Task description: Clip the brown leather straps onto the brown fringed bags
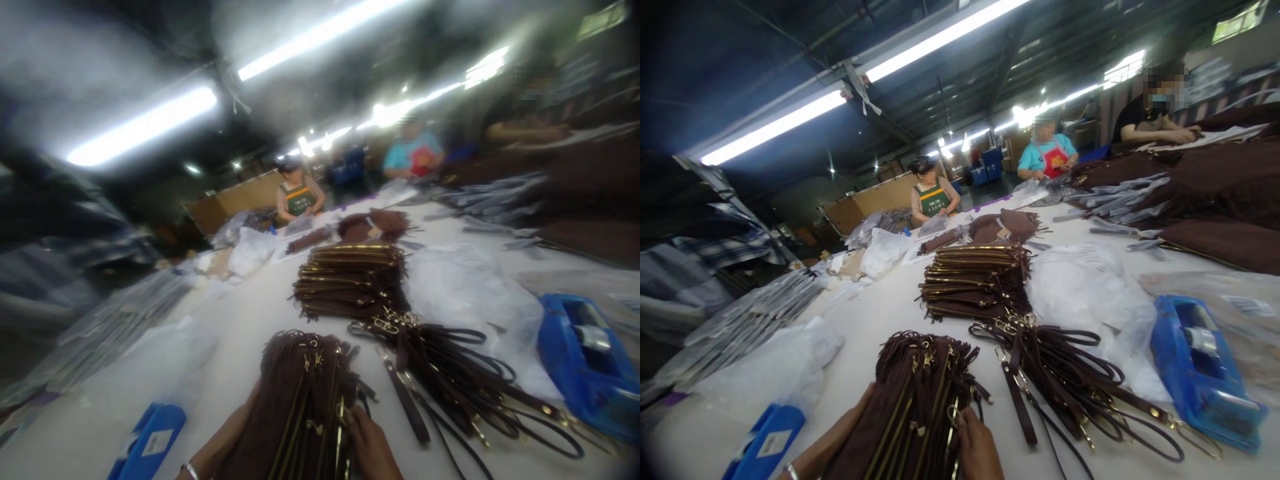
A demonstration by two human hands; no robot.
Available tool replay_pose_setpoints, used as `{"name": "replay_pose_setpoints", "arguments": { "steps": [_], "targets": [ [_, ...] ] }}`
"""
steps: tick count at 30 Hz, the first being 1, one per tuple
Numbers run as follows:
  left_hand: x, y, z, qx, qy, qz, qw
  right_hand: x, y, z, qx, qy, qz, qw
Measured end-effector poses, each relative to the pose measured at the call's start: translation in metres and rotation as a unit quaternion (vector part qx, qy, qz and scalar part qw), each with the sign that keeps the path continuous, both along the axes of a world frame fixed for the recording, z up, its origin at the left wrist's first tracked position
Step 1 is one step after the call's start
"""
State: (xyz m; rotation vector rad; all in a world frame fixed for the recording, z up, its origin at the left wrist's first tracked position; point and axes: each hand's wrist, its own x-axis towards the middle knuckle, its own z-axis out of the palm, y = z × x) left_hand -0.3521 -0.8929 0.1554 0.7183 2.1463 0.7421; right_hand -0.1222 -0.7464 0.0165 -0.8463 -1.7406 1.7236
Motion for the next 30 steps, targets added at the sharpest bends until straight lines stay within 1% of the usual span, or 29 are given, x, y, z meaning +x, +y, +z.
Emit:
{"name": "replay_pose_setpoints", "arguments": {
  "steps": [2,3,4,5,6,7,8,9,10,11,12,14,16,18,20,21,23,26,30],
  "targets": [
    [-0.008,0.002,0.007,-0.057,0.129,-0.022,0.990,0.013,0.013,0.022,-0.033,-0.016,-0.007,0.999],
    [-0.009,0.006,0.014,-0.070,0.209,-0.027,0.975,0.019,0.020,0.038,-0.046,-0.021,-0.011,0.999],
    [-0.007,0.011,0.025,-0.066,0.296,-0.025,0.953,0.024,0.027,0.055,-0.057,-0.017,-0.004,0.998],
    [-0.002,0.017,0.037,-0.022,0.373,-0.024,0.927,0.028,0.032,0.074,-0.068,-0.001,0.015,0.998],
    [0.007,0.025,0.051,0.047,0.406,-0.048,0.911,0.031,0.036,0.092,-0.075,0.023,0.032,0.996],
    [0.020,0.034,0.064,0.110,0.407,-0.072,0.904,0.031,0.038,0.110,-0.084,0.045,0.050,0.994],
    [0.034,0.043,0.077,0.163,0.384,-0.094,0.904,0.030,0.038,0.125,-0.092,0.066,0.069,0.991],
    [0.050,0.051,0.087,0.199,0.348,-0.106,0.910,0.029,0.036,0.137,-0.098,0.083,0.085,0.988],
    [0.065,0.059,0.094,0.210,0.292,-0.114,0.926,0.027,0.034,0.147,-0.101,0.095,0.099,0.985],
    [0.079,0.066,0.097,0.205,0.225,-0.122,0.945,0.025,0.031,0.154,-0.099,0.104,0.111,0.983],
    [0.091,0.072,0.098,0.198,0.156,-0.123,0.960,0.024,0.027,0.158,-0.091,0.109,0.119,0.983],
    [0.106,0.079,0.092,0.189,0.040,-0.126,0.973,0.023,0.021,0.163,-0.064,0.112,0.135,0.982],
    [0.113,0.080,0.085,0.190,-0.012,-0.129,0.973,0.025,0.017,0.164,-0.035,0.104,0.149,0.983],
    [0.115,0.077,0.082,0.195,0.010,-0.135,0.971,0.028,0.012,0.165,0.018,0.076,0.153,0.985],
    [0.114,0.072,0.084,0.199,0.082,-0.145,0.966,0.030,0.007,0.164,0.115,0.037,0.140,0.983],
    [0.114,0.069,0.086,0.198,0.122,-0.150,0.961,0.031,0.003,0.163,0.172,0.020,0.125,0.977],
    [0.114,0.062,0.087,0.190,0.185,-0.158,0.951,0.030,-0.003,0.158,0.271,-0.005,0.088,0.959],
    [0.113,0.055,0.083,0.179,0.213,-0.149,0.949,0.026,-0.010,0.149,0.367,-0.032,0.050,0.928],
    [0.112,0.053,0.076,0.173,0.186,-0.131,0.958,0.020,-0.002,0.136,0.474,-0.051,0.077,0.876]
  ]
}}
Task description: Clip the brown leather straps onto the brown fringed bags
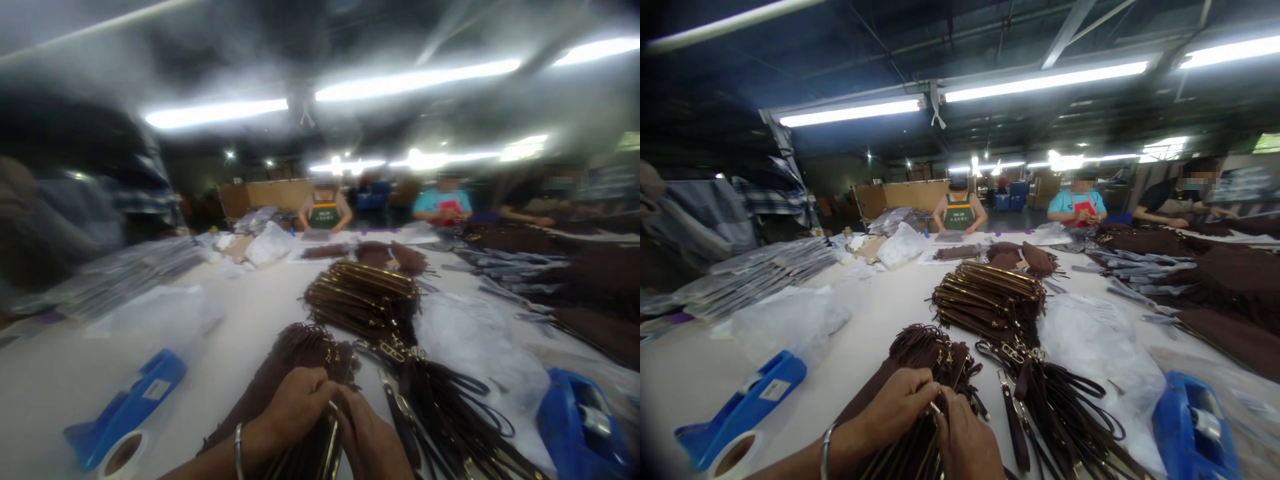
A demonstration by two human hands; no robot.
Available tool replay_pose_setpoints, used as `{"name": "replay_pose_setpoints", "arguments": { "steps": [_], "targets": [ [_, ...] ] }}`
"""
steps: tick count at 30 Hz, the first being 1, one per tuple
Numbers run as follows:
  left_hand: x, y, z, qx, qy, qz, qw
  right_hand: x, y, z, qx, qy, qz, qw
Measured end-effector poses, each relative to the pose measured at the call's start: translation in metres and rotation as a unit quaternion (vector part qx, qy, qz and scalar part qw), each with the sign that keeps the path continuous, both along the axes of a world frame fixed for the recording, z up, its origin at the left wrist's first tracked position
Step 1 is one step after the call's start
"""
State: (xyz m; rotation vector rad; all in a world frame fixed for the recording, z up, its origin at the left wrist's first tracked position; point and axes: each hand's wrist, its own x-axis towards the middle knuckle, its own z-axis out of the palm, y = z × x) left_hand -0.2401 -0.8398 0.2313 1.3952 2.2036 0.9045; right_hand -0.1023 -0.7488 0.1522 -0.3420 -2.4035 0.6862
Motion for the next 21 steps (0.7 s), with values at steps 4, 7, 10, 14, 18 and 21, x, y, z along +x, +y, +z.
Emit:
{"name": "replay_pose_setpoints", "arguments": {
  "steps": [4,7,10,14,18,21],
  "targets": [
    [-0.001,0.009,-0.001,0.001,-0.028,0.020,0.999,-0.009,0.021,-0.014,0.094,0.022,0.005,0.995],
    [-0.006,0.018,0.003,0.010,-0.051,0.025,0.998,-0.021,0.034,-0.021,0.115,0.042,-0.007,0.992],
    [-0.019,0.026,0.010,0.021,-0.052,0.019,0.998,-0.036,0.044,-0.016,0.111,0.066,-0.042,0.991],
    [-0.045,0.035,0.014,0.078,0.089,0.023,0.993,-0.055,0.058,0.005,0.086,0.071,-0.108,0.988],
    [-0.067,0.045,0.005,0.061,0.191,-0.052,0.978,-0.068,0.069,0.026,0.073,-0.020,-0.089,0.993],
    [-0.075,0.051,-0.006,0.040,0.248,-0.077,0.965,-0.074,0.071,0.039,0.055,-0.106,-0.072,0.990]
  ]
}}
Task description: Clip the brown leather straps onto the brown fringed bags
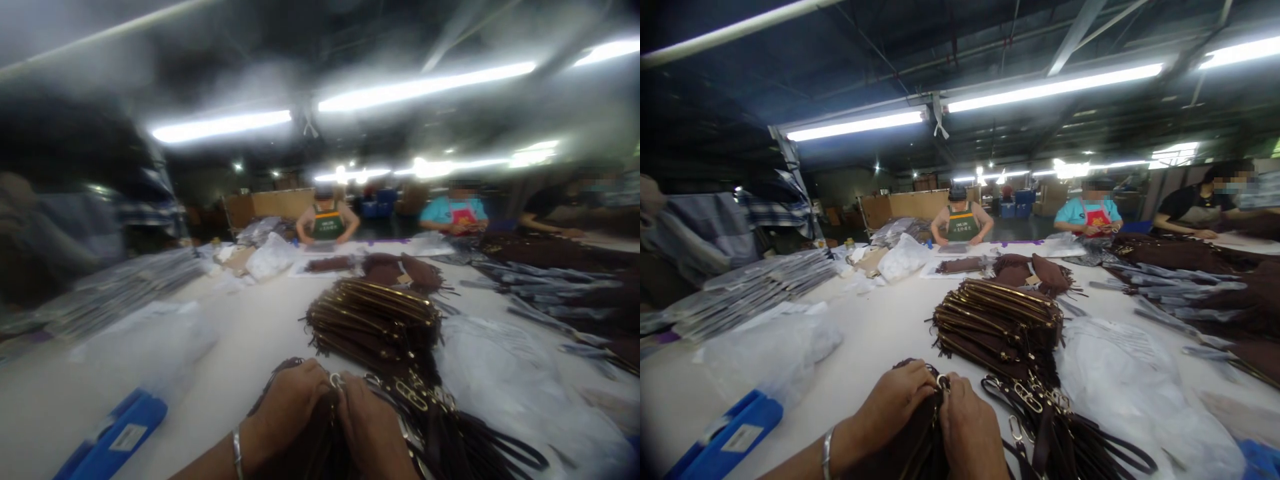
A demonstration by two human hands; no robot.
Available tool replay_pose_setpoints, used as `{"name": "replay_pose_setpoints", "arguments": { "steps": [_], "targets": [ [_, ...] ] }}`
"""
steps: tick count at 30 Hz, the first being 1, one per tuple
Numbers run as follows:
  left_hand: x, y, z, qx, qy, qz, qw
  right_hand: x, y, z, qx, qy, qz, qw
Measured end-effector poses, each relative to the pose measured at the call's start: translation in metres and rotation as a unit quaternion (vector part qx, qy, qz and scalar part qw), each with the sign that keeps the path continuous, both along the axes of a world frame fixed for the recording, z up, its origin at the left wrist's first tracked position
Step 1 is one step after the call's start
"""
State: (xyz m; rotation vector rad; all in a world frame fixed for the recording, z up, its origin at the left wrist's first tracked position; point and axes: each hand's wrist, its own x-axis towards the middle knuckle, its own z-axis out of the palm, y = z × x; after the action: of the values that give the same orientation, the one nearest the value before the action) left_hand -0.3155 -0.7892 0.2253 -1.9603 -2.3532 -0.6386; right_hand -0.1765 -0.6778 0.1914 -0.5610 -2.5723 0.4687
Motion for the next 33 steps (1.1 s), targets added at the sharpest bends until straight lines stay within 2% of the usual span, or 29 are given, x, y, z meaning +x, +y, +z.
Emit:
{"name": "replay_pose_setpoints", "arguments": {
  "steps": [7,14,19,23,26,29,33],
  "targets": [
    [-0.002,0.005,-0.016,0.004,0.148,-0.017,0.989,-0.006,-0.004,0.023,-0.009,-0.120,-0.008,0.993],
    [0.001,0.004,-0.022,-0.010,0.184,-0.007,0.983,-0.012,-0.008,0.038,0.018,-0.174,-0.011,0.985],
    [0.003,0.003,-0.027,-0.026,0.161,0.021,0.986,-0.017,-0.005,0.032,0.055,-0.172,0.007,0.984],
    [0.006,0.004,-0.020,-0.021,0.119,0.040,0.992,-0.013,-0.001,0.029,0.073,-0.168,0.040,0.982],
    [0.008,0.005,-0.012,-0.014,0.070,0.064,0.995,-0.004,-0.002,0.032,0.050,-0.147,0.059,0.986],
    [0.007,0.006,-0.009,-0.014,-0.001,0.069,0.998,0.010,0.000,0.033,-0.006,-0.118,0.059,0.991],
    [0.005,0.005,-0.010,0.004,-0.089,0.049,0.995,0.031,0.017,0.022,-0.036,-0.082,0.048,0.995]
  ]
}}
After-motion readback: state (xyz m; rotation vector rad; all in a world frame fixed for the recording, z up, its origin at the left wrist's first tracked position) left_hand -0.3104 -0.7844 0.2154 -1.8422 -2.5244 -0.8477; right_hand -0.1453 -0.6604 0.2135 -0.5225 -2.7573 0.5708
